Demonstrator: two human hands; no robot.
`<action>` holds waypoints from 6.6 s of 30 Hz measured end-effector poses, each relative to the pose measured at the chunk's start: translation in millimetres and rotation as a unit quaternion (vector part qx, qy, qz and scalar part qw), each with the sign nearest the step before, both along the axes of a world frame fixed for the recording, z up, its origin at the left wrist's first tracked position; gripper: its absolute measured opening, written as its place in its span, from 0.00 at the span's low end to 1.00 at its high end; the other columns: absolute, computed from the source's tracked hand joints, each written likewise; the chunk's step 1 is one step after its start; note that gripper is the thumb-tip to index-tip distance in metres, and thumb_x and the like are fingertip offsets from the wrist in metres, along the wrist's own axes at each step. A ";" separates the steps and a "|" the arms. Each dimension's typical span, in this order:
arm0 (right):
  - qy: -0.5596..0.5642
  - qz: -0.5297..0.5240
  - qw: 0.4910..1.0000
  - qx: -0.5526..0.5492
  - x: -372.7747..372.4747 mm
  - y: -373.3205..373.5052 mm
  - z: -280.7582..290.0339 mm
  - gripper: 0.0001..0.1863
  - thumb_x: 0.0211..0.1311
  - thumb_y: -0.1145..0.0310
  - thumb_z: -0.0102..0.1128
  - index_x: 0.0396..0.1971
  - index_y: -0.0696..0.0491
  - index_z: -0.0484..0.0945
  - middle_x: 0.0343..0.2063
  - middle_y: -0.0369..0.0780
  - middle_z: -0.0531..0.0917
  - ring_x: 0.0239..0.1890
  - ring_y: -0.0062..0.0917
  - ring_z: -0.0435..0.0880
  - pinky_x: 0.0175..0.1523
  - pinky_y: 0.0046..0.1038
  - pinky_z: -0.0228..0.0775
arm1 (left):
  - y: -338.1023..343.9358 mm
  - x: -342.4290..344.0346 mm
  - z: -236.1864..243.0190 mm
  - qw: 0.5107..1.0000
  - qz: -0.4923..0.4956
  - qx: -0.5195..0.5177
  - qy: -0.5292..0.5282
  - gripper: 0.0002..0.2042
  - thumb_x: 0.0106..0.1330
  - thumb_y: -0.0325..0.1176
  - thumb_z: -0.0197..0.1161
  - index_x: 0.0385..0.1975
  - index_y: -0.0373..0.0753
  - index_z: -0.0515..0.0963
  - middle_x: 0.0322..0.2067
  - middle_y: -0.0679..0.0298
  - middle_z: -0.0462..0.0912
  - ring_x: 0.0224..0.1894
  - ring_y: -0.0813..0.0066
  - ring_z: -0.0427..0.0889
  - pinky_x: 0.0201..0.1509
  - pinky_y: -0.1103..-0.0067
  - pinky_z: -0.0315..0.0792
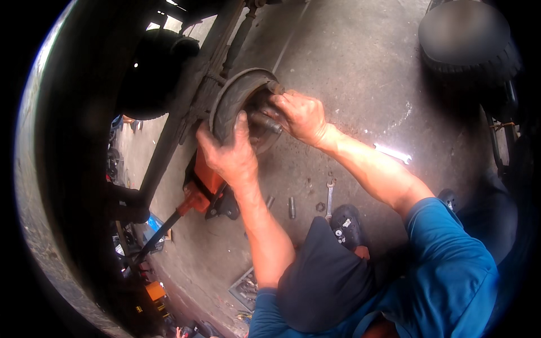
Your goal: The person removes a wheel from a vehicle axle using a hammer and by hand, then adjusts the brake shoes and related assembly components on the axle.
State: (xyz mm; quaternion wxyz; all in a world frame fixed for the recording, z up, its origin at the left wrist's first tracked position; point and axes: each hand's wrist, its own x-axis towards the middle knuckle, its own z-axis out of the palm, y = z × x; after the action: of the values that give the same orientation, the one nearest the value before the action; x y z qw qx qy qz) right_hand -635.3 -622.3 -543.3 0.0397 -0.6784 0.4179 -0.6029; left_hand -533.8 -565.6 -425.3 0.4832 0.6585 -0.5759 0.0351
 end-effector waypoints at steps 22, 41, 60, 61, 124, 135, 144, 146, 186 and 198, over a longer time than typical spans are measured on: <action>-0.014 0.029 0.999 0.016 -1.6 2.7 -2.6 0.14 0.48 0.67 0.68 0.35 0.51 0.77 0.21 0.37 0.77 0.21 0.30 0.78 0.24 0.31 0.70 | -1.0 3.5 -3.4 1.000 0.006 0.002 -0.007 0.33 0.53 0.47 0.72 0.49 0.25 0.70 0.45 0.43 0.78 0.48 0.52 0.78 0.53 0.67 0.70; 0.000 0.030 0.999 -0.009 -6.0 -1.3 -1.9 0.14 0.48 0.66 0.69 0.34 0.50 0.76 0.21 0.36 0.76 0.22 0.30 0.78 0.24 0.30 0.70 | -0.4 3.9 -2.7 0.999 0.034 0.021 -0.028 0.36 0.53 0.49 0.72 0.52 0.25 0.69 0.48 0.41 0.76 0.51 0.49 0.76 0.56 0.66 0.67; -0.014 0.099 0.995 -0.015 -14.6 -3.7 6.0 0.13 0.47 0.65 0.69 0.34 0.49 0.78 0.20 0.35 0.77 0.21 0.30 0.77 0.24 0.30 0.71 | 1.4 7.3 -1.9 0.999 0.028 0.026 -0.020 0.34 0.53 0.48 0.72 0.52 0.27 0.70 0.48 0.44 0.77 0.51 0.51 0.76 0.56 0.67 0.67; -0.013 0.097 0.995 -0.015 -15.4 -4.7 5.3 0.13 0.47 0.65 0.69 0.34 0.49 0.78 0.20 0.35 0.77 0.21 0.30 0.77 0.24 0.30 0.71 | 0.4 6.4 -1.1 0.999 0.026 0.026 -0.019 0.34 0.53 0.48 0.72 0.52 0.27 0.70 0.48 0.44 0.77 0.51 0.51 0.76 0.56 0.67 0.67; 0.253 0.198 0.815 0.483 -28.5 153.7 -152.5 0.19 0.53 0.71 0.54 0.47 0.58 0.74 0.43 0.50 0.78 0.43 0.42 0.82 0.45 0.38 0.76 | 11.5 59.6 -73.9 0.795 -0.115 0.030 0.595 0.16 0.59 0.28 0.60 0.47 0.35 0.74 0.40 0.62 0.79 0.36 0.70 0.78 0.40 0.75 0.73; 0.212 0.169 0.826 0.494 -35.6 150.7 -158.7 0.14 0.52 0.74 0.54 0.40 0.59 0.74 0.39 0.51 0.79 0.40 0.43 0.82 0.43 0.38 0.77 | 10.4 90.6 -71.6 0.755 -0.151 0.105 0.630 0.04 0.52 0.20 0.58 0.25 0.38 0.75 0.24 0.68 0.74 0.25 0.78 0.71 0.44 0.76 0.74; -0.467 0.245 0.484 0.698 -30.5 113.8 -118.8 0.28 0.54 0.61 0.68 0.53 0.59 0.74 0.49 0.52 0.78 0.45 0.39 0.82 0.51 0.38 0.75 | 7.9 88.9 -85.4 0.720 -0.208 0.090 0.656 0.27 0.56 0.28 0.64 0.59 0.38 0.68 0.57 0.59 0.72 0.59 0.63 0.70 0.60 0.61 0.69; -0.510 0.257 0.446 0.690 -31.7 110.1 -114.9 0.28 0.56 0.62 0.67 0.54 0.60 0.73 0.50 0.51 0.78 0.47 0.40 0.81 0.54 0.40 0.73 | 8.0 88.3 -87.2 0.711 -0.207 0.098 0.665 0.26 0.56 0.28 0.64 0.58 0.39 0.69 0.56 0.60 0.72 0.57 0.64 0.70 0.59 0.61 0.70; -0.607 0.301 0.420 0.603 -40.4 116.4 -78.6 0.20 0.64 0.67 0.55 0.52 0.63 0.71 0.47 0.49 0.76 0.46 0.36 0.79 0.54 0.39 0.73 | 23.2 30.3 -83.6 0.750 0.093 -0.009 0.655 0.18 0.64 0.39 0.52 0.50 0.38 0.71 0.51 0.57 0.74 0.53 0.63 0.72 0.61 0.61 0.58; -0.467 0.263 0.438 0.722 -28.3 132.9 -76.5 0.27 0.63 0.51 0.58 0.47 0.62 0.75 0.39 0.47 0.80 0.41 0.33 0.80 0.44 0.35 0.76 | 129.1 -37.1 -185.1 0.945 0.044 0.178 0.272 0.09 0.60 0.23 0.62 0.40 0.30 0.77 0.33 0.62 0.80 0.36 0.78 0.77 0.43 0.81 0.72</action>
State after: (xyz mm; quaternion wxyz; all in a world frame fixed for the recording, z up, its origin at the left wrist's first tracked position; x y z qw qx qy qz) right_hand -663.6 -489.5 -619.8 0.8608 -0.0965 0.4214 -0.2685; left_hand -570.9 -436.6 -610.3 0.4942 0.7433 -0.3894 -0.2272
